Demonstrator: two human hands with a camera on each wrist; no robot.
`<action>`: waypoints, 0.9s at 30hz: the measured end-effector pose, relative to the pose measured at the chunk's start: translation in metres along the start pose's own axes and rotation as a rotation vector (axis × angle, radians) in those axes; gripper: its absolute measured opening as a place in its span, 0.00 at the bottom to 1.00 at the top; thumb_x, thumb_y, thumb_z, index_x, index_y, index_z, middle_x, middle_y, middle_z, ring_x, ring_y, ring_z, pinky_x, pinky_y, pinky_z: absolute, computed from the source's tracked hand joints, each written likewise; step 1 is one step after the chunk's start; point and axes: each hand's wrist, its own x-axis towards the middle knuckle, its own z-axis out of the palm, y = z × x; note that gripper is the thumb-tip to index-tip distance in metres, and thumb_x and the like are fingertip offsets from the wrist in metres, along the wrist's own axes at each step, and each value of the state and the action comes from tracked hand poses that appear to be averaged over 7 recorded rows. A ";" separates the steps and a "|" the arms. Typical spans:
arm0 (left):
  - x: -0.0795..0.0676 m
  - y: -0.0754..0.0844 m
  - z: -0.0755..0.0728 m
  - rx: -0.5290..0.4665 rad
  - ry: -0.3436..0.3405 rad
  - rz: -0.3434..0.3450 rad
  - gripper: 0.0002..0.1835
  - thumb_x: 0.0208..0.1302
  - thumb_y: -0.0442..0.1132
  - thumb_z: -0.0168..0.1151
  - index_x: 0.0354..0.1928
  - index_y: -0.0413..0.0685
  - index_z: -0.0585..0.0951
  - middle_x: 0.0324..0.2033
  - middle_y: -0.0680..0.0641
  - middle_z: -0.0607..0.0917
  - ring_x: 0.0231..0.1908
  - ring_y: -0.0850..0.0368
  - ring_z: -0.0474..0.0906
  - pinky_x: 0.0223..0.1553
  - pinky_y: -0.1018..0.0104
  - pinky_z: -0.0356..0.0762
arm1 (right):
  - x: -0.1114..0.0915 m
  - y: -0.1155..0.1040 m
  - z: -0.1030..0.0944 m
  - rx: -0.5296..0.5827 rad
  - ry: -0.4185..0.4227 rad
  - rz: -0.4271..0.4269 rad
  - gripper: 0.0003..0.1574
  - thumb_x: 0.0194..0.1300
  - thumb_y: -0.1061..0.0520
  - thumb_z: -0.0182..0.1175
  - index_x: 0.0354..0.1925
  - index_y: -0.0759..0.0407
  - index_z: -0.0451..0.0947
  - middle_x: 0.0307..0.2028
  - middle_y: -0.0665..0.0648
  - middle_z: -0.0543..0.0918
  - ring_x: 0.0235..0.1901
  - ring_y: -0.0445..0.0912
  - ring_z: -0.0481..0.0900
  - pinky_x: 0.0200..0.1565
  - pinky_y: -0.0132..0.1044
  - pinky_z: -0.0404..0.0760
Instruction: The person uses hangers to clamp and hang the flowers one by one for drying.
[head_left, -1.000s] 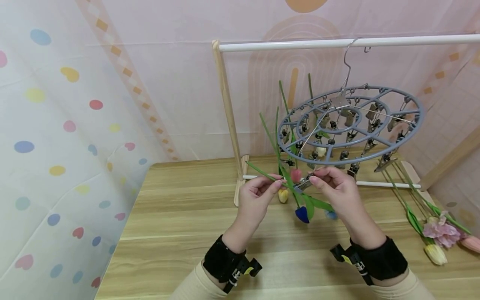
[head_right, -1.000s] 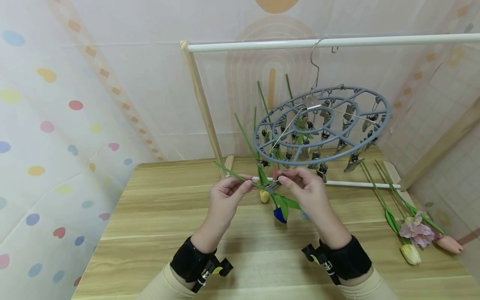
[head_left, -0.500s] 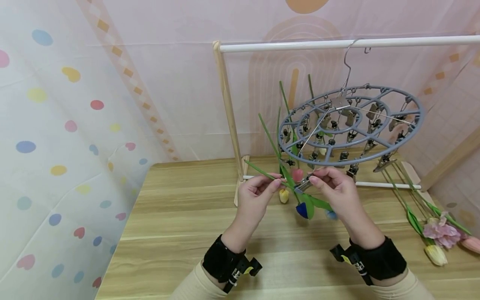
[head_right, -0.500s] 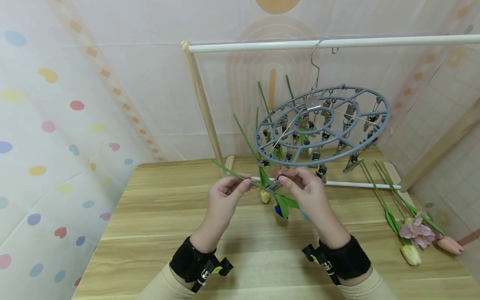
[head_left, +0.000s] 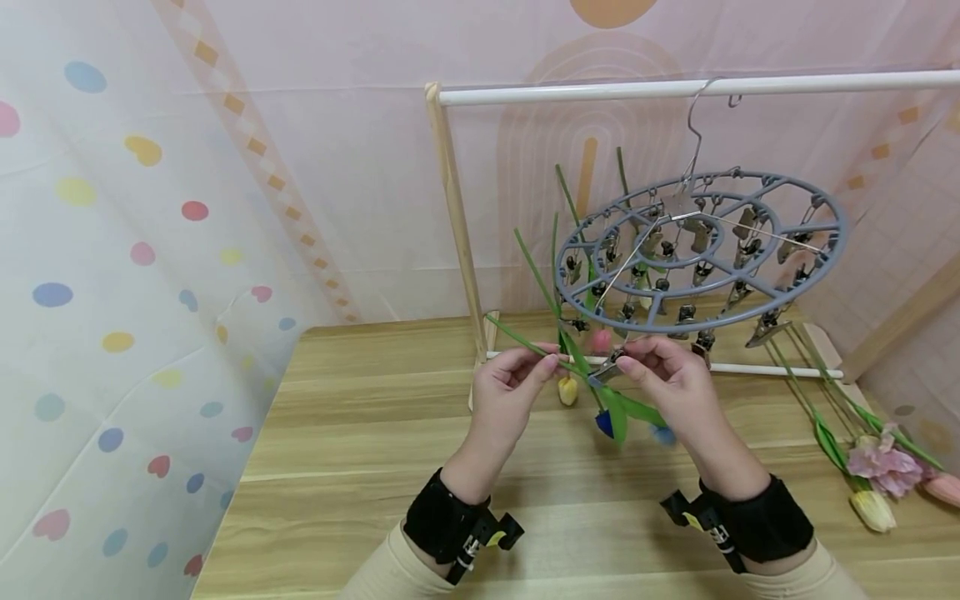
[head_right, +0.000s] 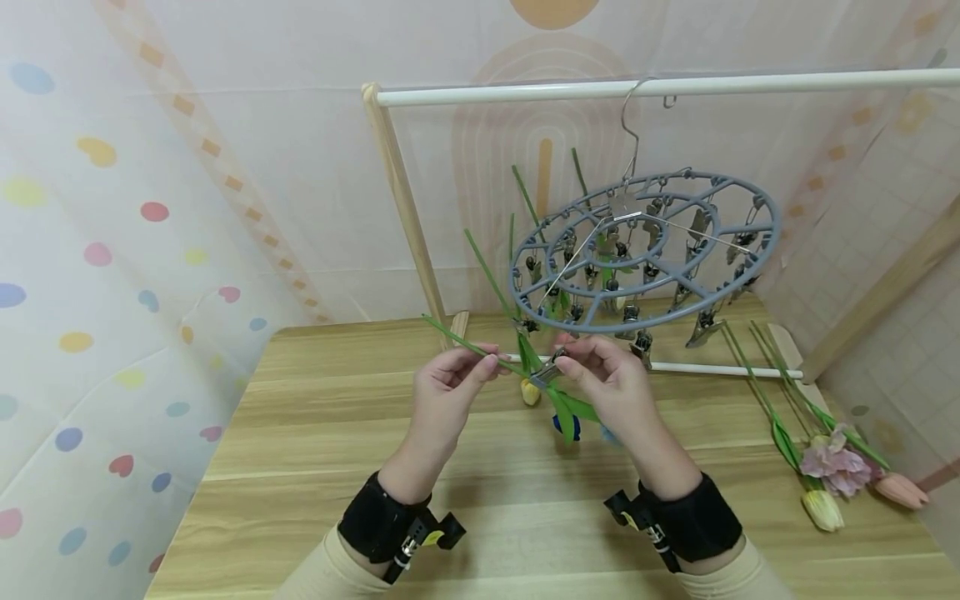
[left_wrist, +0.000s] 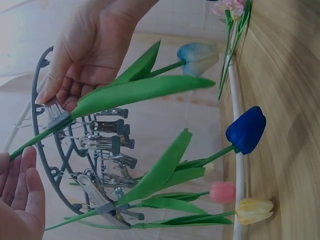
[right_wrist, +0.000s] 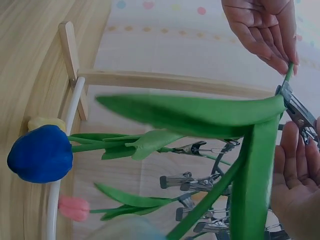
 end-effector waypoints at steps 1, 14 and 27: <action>0.000 0.000 0.000 -0.004 -0.001 -0.002 0.09 0.64 0.31 0.59 0.41 0.29 0.80 0.37 0.28 0.83 0.32 0.63 0.84 0.41 0.64 0.84 | 0.000 0.000 0.000 0.004 0.000 0.000 0.04 0.64 0.62 0.60 0.38 0.62 0.78 0.34 0.41 0.80 0.31 0.36 0.76 0.31 0.25 0.77; -0.004 0.000 0.000 -0.001 0.019 -0.043 0.11 0.64 0.33 0.60 0.43 0.31 0.81 0.36 0.28 0.83 0.33 0.62 0.84 0.42 0.65 0.83 | -0.006 -0.003 -0.001 -0.018 -0.009 0.104 0.21 0.65 0.57 0.61 0.50 0.71 0.74 0.38 0.38 0.80 0.38 0.34 0.78 0.39 0.22 0.79; -0.014 0.001 -0.005 0.081 0.079 -0.163 0.15 0.61 0.33 0.64 0.50 0.37 0.79 0.45 0.36 0.83 0.42 0.61 0.82 0.47 0.70 0.81 | -0.025 0.008 -0.008 -0.022 0.027 -0.099 0.33 0.61 0.69 0.60 0.64 0.65 0.65 0.55 0.58 0.80 0.47 0.34 0.81 0.49 0.24 0.78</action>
